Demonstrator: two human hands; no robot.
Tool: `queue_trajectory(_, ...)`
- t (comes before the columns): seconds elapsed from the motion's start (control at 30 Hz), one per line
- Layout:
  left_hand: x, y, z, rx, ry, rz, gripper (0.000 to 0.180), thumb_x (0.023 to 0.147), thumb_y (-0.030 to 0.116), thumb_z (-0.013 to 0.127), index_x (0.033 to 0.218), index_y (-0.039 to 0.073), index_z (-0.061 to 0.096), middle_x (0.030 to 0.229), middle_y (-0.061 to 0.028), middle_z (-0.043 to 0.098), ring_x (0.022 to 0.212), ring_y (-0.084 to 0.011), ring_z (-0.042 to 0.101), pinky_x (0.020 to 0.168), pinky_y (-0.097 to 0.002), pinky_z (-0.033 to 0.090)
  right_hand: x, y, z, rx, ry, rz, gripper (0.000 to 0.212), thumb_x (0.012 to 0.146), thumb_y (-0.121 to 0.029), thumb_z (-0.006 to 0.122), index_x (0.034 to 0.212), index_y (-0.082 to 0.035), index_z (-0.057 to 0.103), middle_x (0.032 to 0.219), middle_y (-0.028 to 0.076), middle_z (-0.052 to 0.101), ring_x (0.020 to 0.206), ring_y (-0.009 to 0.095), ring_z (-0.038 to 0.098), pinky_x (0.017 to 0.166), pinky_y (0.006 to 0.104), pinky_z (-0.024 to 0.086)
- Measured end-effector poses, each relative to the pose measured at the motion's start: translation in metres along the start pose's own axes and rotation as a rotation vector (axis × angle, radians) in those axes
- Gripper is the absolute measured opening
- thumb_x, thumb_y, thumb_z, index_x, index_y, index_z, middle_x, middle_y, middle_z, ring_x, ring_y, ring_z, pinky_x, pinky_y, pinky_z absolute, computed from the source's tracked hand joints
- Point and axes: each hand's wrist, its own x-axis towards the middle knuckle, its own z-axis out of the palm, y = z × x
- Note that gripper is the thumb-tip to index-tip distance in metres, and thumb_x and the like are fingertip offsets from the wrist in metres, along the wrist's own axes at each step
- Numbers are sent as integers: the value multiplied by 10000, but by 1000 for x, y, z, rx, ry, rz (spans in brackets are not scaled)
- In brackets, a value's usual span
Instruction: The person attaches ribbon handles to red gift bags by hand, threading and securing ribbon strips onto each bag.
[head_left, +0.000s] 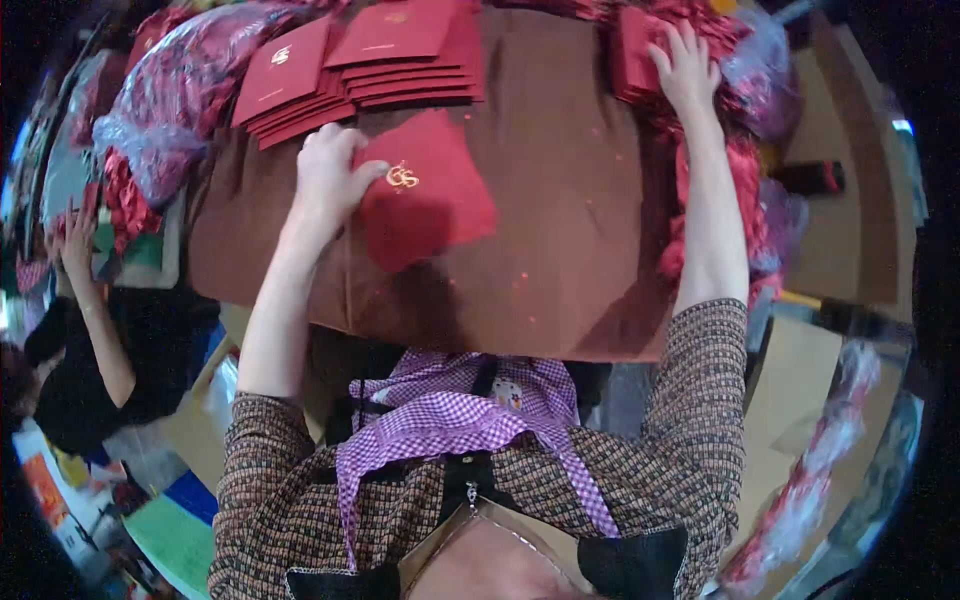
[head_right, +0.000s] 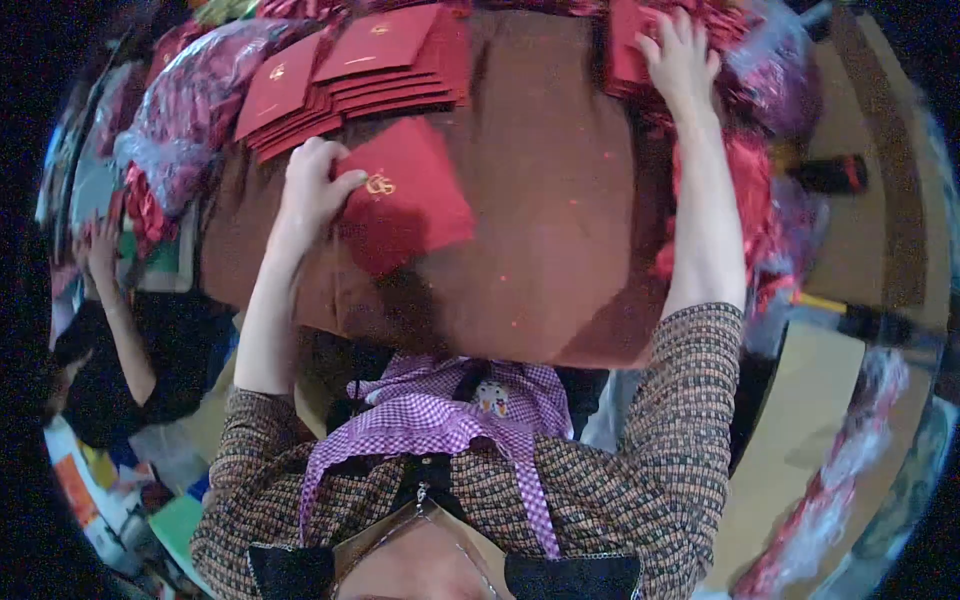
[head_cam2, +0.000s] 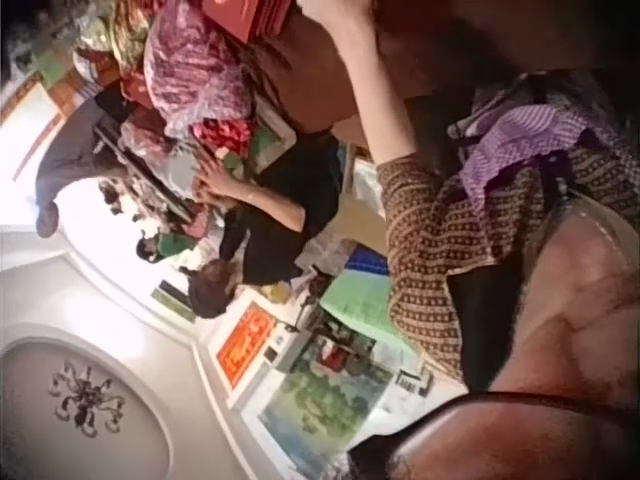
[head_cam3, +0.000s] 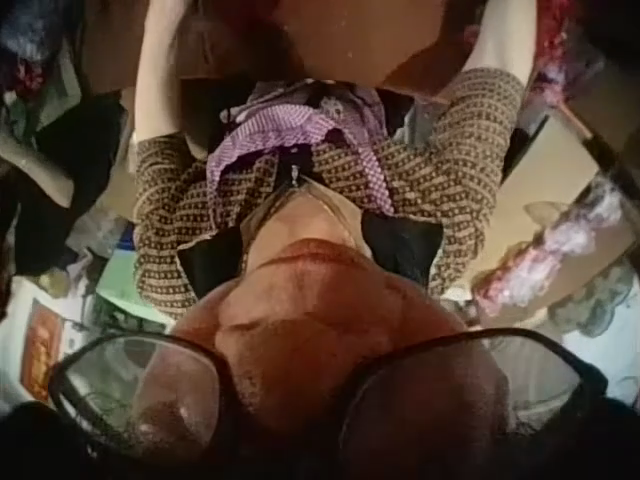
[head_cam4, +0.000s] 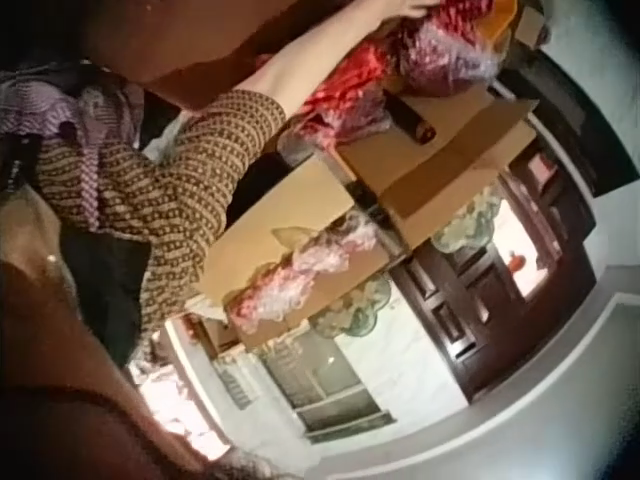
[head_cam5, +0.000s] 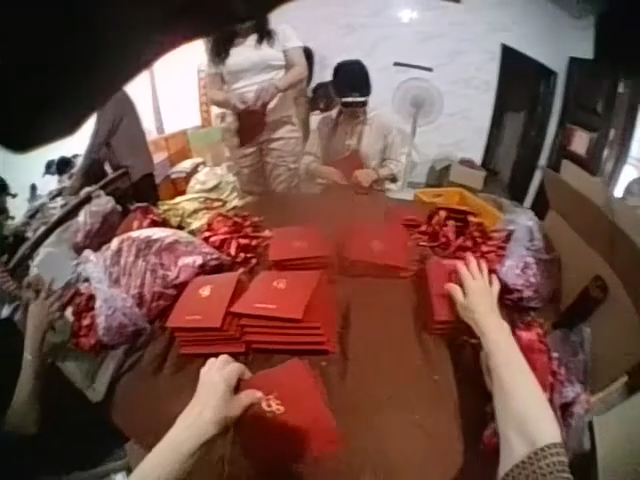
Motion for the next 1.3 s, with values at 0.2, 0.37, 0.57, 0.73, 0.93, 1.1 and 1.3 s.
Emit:
queue_trajectory(0.2,1,18,-36,-347,-2,-85,232,726,96,722,773,-3,518,659,-100,499,641,-200,499,629,-319,423,-19,-6,-133,654,288,-47,309,858,-238,619,1028,19,613,1019,190,646,958,351,603,846,415,459)
queue_trajectory(0.37,-25,77,-92,-665,-18,-233,164,724,18,679,749,48,520,681,42,432,650,-52,410,580,-220,370,-86,-1,-200,826,187,7,230,886,-64,544,1061,65,619,1069,156,649,1034,208,597,912,319,446)
queue_trajectory(0.57,-65,128,-53,-1119,-248,-428,164,775,82,706,816,70,548,734,50,505,692,-49,480,608,-214,405,-199,-23,-214,679,-201,-48,192,736,-78,654,920,-20,655,986,142,660,890,325,621,789,405,482)
queue_trajectory(0.73,-91,121,-6,-1214,-220,-500,159,808,71,685,803,76,526,690,66,486,620,-29,441,537,-196,359,-239,-54,-223,430,-303,-146,303,706,-37,657,1008,-56,632,1008,101,635,1036,295,559,958,427,361)
queue_trajectory(0.93,-94,126,24,-1085,-113,-493,173,813,96,688,816,50,521,659,62,463,596,-35,423,520,-212,347,-257,-50,-196,302,-231,-122,235,711,-15,637,946,-36,633,994,91,630,1025,274,564,956,428,358)
queue_trajectory(1.1,-98,126,38,-976,-81,-494,208,808,119,694,805,38,503,642,42,448,593,-43,406,513,-232,361,-253,-55,-191,275,-201,-55,167,730,-35,648,896,-57,643,966,91,628,986,255,576,967,446,339)
queue_trajectory(1.3,-106,129,45,-866,-13,-417,220,799,144,683,853,-9,535,710,-131,564,657,-232,557,604,-367,452,-222,-79,-202,231,-114,-52,166,756,-31,622,917,-67,638,1002,85,620,1009,243,559,971,453,330)
